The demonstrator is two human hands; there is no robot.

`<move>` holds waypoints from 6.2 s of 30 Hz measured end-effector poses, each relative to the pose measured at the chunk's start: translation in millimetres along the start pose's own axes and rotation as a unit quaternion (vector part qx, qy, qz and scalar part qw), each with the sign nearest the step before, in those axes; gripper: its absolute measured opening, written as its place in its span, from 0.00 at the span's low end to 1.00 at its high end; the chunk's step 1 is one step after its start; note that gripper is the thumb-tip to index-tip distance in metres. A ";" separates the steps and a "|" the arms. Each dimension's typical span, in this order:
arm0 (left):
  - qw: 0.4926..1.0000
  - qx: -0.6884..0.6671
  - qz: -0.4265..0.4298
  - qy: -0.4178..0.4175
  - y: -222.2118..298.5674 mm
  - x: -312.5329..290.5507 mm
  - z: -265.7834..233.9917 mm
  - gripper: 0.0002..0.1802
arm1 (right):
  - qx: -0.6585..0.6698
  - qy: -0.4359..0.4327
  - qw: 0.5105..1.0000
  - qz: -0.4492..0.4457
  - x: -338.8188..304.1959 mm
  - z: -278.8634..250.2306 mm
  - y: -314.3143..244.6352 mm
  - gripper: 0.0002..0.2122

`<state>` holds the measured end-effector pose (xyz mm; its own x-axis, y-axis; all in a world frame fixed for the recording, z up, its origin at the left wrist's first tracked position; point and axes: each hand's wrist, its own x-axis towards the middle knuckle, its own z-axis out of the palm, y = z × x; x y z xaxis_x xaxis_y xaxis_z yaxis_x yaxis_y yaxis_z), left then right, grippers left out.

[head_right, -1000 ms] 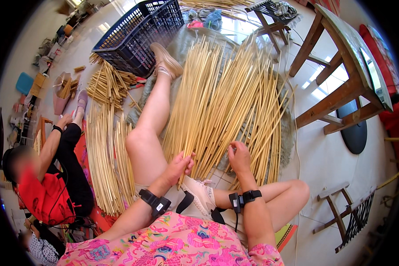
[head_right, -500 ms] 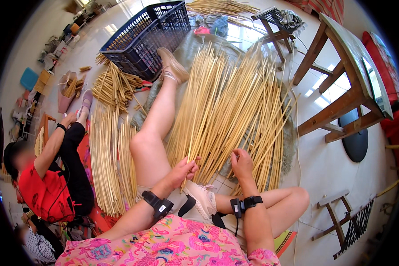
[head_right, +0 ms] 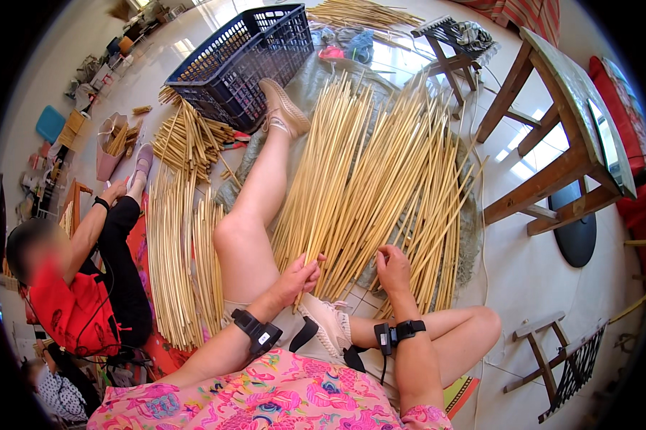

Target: The person sits on the floor and sorts through bundles of bamboo sticks, using their hands to gather and organize them.

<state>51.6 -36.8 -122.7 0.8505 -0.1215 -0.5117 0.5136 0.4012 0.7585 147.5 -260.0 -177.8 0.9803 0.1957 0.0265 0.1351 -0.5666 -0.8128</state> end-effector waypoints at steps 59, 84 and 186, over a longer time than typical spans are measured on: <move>0.952 0.145 -0.015 -0.270 -15.3 -2.5 0.5 0.17 | 0.608 -0.158 0.772 0.100 26.9 -48.0 -96.3 0.15; 0.981 0.109 -0.042 -0.153 -14.2 0.3 0.0 0.24 | 0.351 -0.005 0.935 -0.057 -0.6 -142.0 -151.5 0.18; 0.948 0.309 0.050 -0.055 114.2 -153.6 -78.1 0.20 | 0.024 0.139 0.982 -0.127 -153.0 -389.9 -133.5 0.15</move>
<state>-29.3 98.6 11.0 0.8876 -0.2178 -0.4059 0.3696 -0.1895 0.9097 35.7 -526.4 153.5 0.9178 0.0964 0.3851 0.3807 -0.4886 -0.7851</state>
